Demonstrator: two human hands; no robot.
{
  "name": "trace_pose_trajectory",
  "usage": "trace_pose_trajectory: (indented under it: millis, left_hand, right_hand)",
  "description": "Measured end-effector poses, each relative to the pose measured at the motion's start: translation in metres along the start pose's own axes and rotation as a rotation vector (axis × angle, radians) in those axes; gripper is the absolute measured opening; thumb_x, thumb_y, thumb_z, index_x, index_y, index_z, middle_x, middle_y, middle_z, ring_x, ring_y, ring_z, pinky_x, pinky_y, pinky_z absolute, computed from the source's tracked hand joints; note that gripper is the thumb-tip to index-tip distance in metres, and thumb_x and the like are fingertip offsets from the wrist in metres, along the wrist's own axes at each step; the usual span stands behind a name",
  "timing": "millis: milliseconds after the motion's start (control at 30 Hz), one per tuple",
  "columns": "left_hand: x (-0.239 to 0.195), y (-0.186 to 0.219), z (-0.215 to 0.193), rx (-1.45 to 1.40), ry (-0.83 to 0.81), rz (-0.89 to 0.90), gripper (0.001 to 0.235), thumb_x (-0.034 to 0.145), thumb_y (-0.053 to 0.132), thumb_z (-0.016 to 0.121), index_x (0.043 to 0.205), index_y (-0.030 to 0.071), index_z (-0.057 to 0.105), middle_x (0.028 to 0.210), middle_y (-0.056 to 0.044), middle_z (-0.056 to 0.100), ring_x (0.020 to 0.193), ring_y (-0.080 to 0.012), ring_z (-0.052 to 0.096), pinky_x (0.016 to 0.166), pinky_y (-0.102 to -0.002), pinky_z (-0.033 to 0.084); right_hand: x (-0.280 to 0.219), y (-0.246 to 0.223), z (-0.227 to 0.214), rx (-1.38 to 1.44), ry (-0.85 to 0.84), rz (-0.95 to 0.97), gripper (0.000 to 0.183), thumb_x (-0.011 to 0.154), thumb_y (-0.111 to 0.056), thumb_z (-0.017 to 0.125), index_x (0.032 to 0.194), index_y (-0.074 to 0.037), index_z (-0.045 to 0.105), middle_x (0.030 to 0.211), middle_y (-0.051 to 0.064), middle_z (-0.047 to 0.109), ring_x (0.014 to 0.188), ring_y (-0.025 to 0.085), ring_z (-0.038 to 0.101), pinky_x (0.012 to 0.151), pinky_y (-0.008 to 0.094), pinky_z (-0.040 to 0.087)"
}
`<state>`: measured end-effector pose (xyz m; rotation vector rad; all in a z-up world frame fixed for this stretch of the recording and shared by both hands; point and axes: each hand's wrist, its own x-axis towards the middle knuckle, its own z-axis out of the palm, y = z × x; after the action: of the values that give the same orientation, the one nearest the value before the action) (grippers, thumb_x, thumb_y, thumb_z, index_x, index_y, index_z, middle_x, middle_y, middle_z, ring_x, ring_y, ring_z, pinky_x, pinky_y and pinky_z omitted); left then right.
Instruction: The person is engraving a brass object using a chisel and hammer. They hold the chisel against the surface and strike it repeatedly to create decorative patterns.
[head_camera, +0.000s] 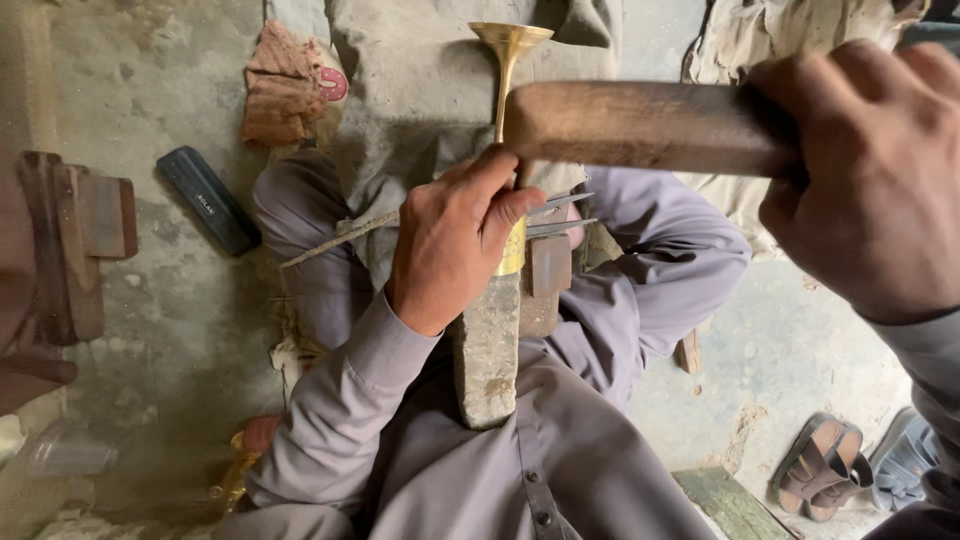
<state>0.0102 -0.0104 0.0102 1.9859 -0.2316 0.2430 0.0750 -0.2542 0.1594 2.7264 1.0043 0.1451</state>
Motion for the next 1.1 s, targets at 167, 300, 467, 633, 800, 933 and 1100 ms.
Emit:
trace_pose_trajectory:
  millis: [167,300,467,633,800,933,1100]
  left_hand:
    - [-0.001,-0.003,0.005,-0.005,-0.013,-0.005,0.034,0.104,0.034,0.067,0.116,0.002,0.061,0.088,-0.011,0.069,0.070,-0.0224,0.069,0.060,-0.037,0.051]
    - [0.006,-0.003,0.006,0.022,-0.059,-0.004,0.035,0.100,0.030,0.072,0.118,0.001,0.063,0.082,-0.012,0.069,0.067,-0.0232,0.068,0.057,-0.039,0.049]
    - [0.009,0.000,-0.001,-0.004,-0.101,-0.014,0.033,0.099,0.028,0.074,0.116,0.002,0.063,0.086,-0.013,0.071,0.071,-0.0254,0.070,0.061,-0.040,0.051]
    - [0.010,0.002,0.001,0.025,-0.075,-0.006,0.035,0.095,0.027,0.077,0.114,0.002,0.061,0.086,-0.015,0.070,0.072,-0.0283,0.071,0.060,-0.041,0.051]
    - [0.009,0.003,-0.002,0.074,-0.113,0.024,0.031,0.097,0.026,0.075,0.114,0.002,0.063,0.085,-0.016,0.068,0.074,-0.0341,0.068,0.064,-0.044,0.050]
    - [-0.004,0.007,-0.002,0.034,-0.034,-0.016,0.028,0.103,0.028,0.071,0.111,0.003,0.062,0.090,-0.013,0.068,0.075,-0.0293,0.069,0.064,-0.041,0.051]
    - [-0.021,0.010,0.006,0.145,0.089,0.050,0.023,0.106,0.028,0.069,0.105,0.006,0.063,0.090,-0.009,0.067,0.078,-0.0277,0.067,0.069,-0.041,0.052]
  right_hand:
    - [-0.017,0.009,0.014,0.080,-0.050,0.064,0.041,0.086,-0.001,0.078,0.125,-0.001,0.066,0.106,0.015,0.070,0.092,0.027,0.071,0.088,0.040,0.060]
    - [-0.016,0.013,0.018,0.460,-0.019,0.211,0.046,0.090,-0.004,0.070,0.135,-0.003,0.061,0.110,0.012,0.069,0.091,0.022,0.070,0.081,0.036,0.057]
    - [-0.011,0.017,0.020,0.346,0.016,0.148,0.036,0.088,-0.004,0.079,0.119,0.002,0.061,0.097,0.018,0.068,0.085,0.028,0.068,0.076,0.042,0.055]
    - [-0.019,0.021,0.033,0.124,0.055,0.053,0.039,0.081,-0.008,0.077,0.119,-0.008,0.065,0.093,0.009,0.072,0.078,0.022,0.071,0.073,0.040,0.058]
    - [-0.024,0.024,0.052,-0.047,-0.092,0.133,0.035,0.086,-0.001,0.078,0.120,-0.007,0.071,0.086,0.011,0.073,0.068,0.027,0.070,0.062,0.043,0.055]
    - [-0.032,0.026,0.054,0.421,0.148,0.114,0.030,0.092,-0.001,0.067,0.122,-0.005,0.061,0.111,0.010,0.070,0.099,0.024,0.072,0.084,0.036,0.056]
    - [-0.037,0.015,0.043,0.267,0.167,0.103,0.029,0.092,-0.002,0.071,0.120,-0.006,0.066,0.110,0.010,0.071,0.097,0.026,0.070,0.082,0.038,0.050]
